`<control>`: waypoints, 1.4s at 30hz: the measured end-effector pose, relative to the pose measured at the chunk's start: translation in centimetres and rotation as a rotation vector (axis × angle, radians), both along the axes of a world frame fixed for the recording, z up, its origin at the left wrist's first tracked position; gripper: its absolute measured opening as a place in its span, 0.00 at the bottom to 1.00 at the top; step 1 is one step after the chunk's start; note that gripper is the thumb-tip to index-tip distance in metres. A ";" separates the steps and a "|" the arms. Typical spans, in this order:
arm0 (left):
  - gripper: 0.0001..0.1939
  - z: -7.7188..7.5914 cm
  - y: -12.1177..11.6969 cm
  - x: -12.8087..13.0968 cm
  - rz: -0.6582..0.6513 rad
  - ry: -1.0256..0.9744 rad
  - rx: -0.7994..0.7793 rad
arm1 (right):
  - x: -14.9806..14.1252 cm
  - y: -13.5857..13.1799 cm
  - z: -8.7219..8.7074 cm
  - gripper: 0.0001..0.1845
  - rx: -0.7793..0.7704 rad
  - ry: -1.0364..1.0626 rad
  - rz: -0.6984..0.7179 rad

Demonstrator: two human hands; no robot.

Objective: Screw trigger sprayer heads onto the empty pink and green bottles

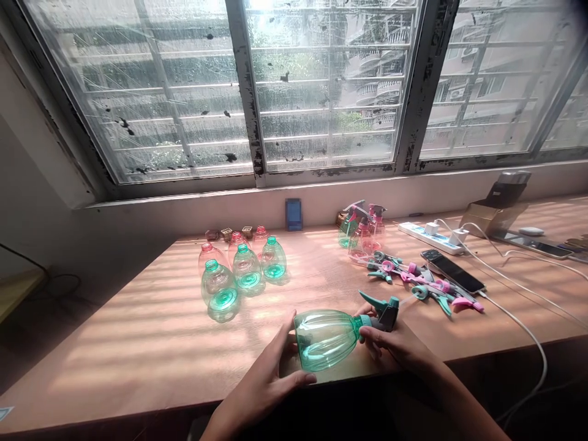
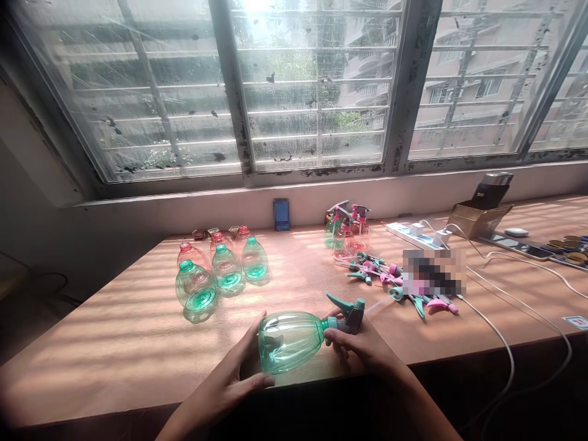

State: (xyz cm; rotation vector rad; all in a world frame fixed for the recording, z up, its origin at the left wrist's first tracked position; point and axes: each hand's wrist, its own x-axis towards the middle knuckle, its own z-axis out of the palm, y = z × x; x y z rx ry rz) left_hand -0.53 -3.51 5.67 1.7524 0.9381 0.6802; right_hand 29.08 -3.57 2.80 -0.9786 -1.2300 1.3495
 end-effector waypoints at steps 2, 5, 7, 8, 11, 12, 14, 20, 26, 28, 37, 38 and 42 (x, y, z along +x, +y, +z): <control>0.50 0.0 0.0 0.0 -0.001 -0.005 0.018 | 0.0 0.0 0.0 0.27 -0.002 0.007 -0.002; 0.50 -0.1 0.0 0.1 -0.019 -0.034 0.034 | 0.0 0.1 -0.1 0.27 -0.004 0.009 -0.011; 0.50 -0.2 0.0 0.1 -0.034 -0.036 0.037 | 0.1 0.2 -0.2 0.27 0.001 0.012 -0.007; 0.51 -0.3 -0.1 0.0 -0.046 -0.035 0.038 | 0.1 0.2 -0.3 0.27 0.005 0.014 -0.003; 0.52 -0.3 -0.2 -0.2 -0.070 -0.040 0.042 | 0.1 0.1 -0.3 0.26 0.009 0.019 0.006; 0.52 -0.3 -0.2 -0.2 -0.066 -0.038 0.042 | 0.1 0.1 -0.3 0.26 0.006 0.018 0.005; 0.50 -0.3 -0.2 -0.3 -0.044 -0.023 0.044 | 0.1 0.2 -0.3 0.26 -0.001 0.012 0.001; 0.49 -0.5 0.1 -0.3 -0.035 0.011 0.065 | 0.1 0.2 -0.4 0.25 0.007 -0.018 -0.007; 0.48 -0.8 0.1 -0.1 -0.074 -0.060 0.069 | 0.1 0.0 -0.3 0.25 0.013 0.012 -0.006; 0.51 -0.6 0.0 -0.1 -0.064 -0.053 0.070 | 0.1 0.0 -0.2 0.26 0.009 0.030 -0.007; 0.49 -0.5 0.2 -0.1 -0.021 -0.012 0.048 | 0.1 0.0 -0.1 0.26 0.011 0.004 -0.008; 0.49 -0.6 0.2 -0.1 -0.022 -0.019 0.062 | 0.1 0.0 -0.1 0.25 0.015 0.001 -0.005; 0.48 -0.9 0.2 -0.2 -0.034 -0.027 0.085 | 0.1 0.0 -0.2 0.25 0.023 -0.004 -0.004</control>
